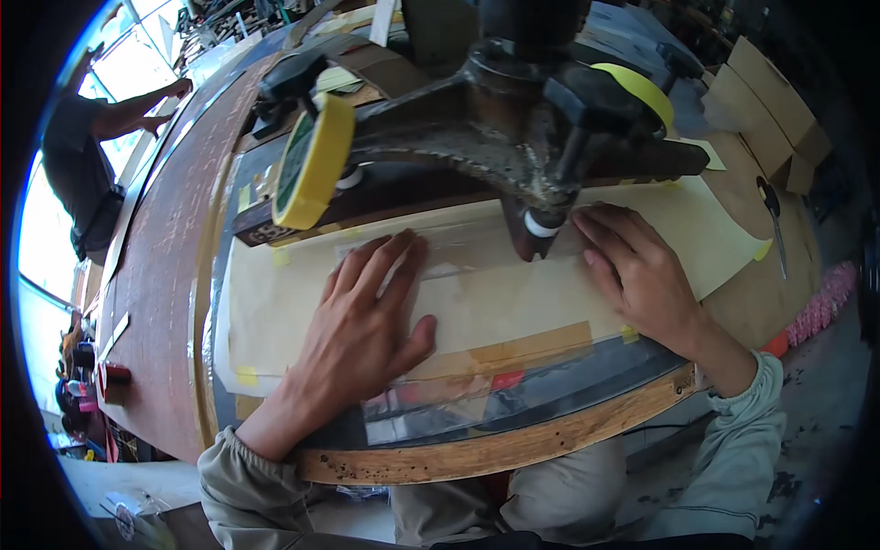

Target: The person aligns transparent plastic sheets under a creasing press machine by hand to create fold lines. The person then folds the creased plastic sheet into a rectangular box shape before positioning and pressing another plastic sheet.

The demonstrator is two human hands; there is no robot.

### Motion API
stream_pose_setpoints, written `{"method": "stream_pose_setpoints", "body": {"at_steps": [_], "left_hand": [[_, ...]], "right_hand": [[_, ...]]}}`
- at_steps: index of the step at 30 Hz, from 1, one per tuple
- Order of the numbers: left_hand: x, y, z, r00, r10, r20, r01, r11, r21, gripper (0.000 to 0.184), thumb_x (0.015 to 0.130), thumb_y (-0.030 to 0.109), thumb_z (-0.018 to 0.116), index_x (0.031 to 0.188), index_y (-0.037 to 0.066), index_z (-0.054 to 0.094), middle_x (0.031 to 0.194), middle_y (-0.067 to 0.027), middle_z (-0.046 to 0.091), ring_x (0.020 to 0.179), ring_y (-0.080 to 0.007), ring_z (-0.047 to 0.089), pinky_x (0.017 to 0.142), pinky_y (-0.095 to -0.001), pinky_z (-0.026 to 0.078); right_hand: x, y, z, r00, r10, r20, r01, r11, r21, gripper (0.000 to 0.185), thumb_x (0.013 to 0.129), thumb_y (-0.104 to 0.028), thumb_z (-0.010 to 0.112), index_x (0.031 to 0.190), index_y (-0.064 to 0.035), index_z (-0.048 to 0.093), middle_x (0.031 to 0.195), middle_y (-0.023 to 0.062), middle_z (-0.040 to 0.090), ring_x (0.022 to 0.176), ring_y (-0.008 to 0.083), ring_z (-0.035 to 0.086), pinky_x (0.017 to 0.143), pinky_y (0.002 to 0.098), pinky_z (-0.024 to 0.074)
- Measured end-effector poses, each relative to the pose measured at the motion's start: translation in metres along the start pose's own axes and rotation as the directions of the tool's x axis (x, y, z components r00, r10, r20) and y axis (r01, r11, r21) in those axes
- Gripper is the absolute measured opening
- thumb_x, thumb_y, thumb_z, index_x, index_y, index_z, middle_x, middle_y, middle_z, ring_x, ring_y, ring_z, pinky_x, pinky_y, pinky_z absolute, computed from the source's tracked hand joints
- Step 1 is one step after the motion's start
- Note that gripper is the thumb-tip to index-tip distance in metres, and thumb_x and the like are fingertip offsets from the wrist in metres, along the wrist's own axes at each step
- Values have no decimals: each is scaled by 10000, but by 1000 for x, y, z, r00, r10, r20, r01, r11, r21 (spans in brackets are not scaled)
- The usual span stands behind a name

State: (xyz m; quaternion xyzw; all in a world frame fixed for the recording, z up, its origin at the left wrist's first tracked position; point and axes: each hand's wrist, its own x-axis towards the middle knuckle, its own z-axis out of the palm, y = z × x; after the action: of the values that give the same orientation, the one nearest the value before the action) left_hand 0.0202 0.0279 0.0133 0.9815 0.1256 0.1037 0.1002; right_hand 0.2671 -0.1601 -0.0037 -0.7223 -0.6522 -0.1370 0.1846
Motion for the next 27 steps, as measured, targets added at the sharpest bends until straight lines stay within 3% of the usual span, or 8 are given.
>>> {"method": "stream_pose_setpoints", "body": {"at_steps": [2, 6, 8, 10, 14, 20, 27], "left_hand": [[2, 3, 0, 1000, 8, 5, -8, 1000, -2, 626, 841, 248, 594, 1385, -23, 446, 1398, -229, 427, 1283, -384, 429, 1081, -492, 357], [4, 6, -2, 999, 6, 35, -5, 999, -34, 638, 840, 207, 551, 1415, -30, 409, 1419, -248, 415, 1328, -408, 397, 1116, -570, 275], [5, 6, 2, 999, -7, 36, 8, 1000, -30, 642, 846, 215, 549, 1425, -21, 404, 1438, -250, 404, 1348, -408, 380, 1124, -566, 260], [6, 7, 2, 996, -49, 71, 51, 998, -30, 642, 889, 275, 491, 1458, 1, 381, 1489, -252, 363, 1392, -423, 330, 1162, -530, 209], [5, 5, 3, 997, -50, 58, 53, 998, -41, 650, 870, 244, 553, 1449, -3, 390, 1476, -243, 375, 1391, -399, 338, 1146, -553, 208], [3, 10, -1, 992, -129, -1, 127, 977, 170, 618, 866, 293, 612, 1431, 94, 461, 1459, -267, 372, 1316, -403, 400, 1099, -531, 282], [0, 8, 0, 989, -150, 16, 145, 974, 172, 603, 867, 322, 622, 1419, 125, 483, 1455, -271, 378, 1305, -397, 407, 1081, -531, 286]], "right_hand": [[-1, 0, -8, 999, -15, 44, 20, 995, -98, 379, 897, -192, 630, 1212, 18, 600, 1217, 192, 610, 1140, 332, 586, 975, 419, 489], [-8, 5, -3, 998, 39, 47, -39, 999, -13, 389, 899, -178, 614, 1222, 35, 581, 1216, 207, 606, 1188, 326, 564, 994, 406, 485], [-8, 7, -2, 994, 101, 40, -103, 993, 63, 392, 900, -170, 607, 1221, 51, 571, 1233, 213, 595, 1205, 327, 552, 1009, 402, 478], [-5, 13, -6, 996, 64, 69, -71, 993, 96, 396, 899, -172, 610, 1215, 63, 565, 1261, 213, 579, 1194, 337, 556, 1012, 399, 478], [-4, 18, -10, 995, 39, 96, -52, 989, 136, 405, 881, -168, 624, 1202, 70, 560, 1302, 212, 554, 1181, 332, 561, 1011, 403, 476], [-1, 17, -13, 991, 17, 134, -9, 998, -58, 430, 865, -194, 620, 1222, 38, 561, 1342, 176, 538, 1198, 295, 546, 1029, 461, 424], [-1, 23, -10, 989, 28, 142, -30, 999, 15, 453, 872, -197, 608, 1256, 29, 529, 1364, 172, 518, 1232, 300, 515, 1047, 496, 395]]}}
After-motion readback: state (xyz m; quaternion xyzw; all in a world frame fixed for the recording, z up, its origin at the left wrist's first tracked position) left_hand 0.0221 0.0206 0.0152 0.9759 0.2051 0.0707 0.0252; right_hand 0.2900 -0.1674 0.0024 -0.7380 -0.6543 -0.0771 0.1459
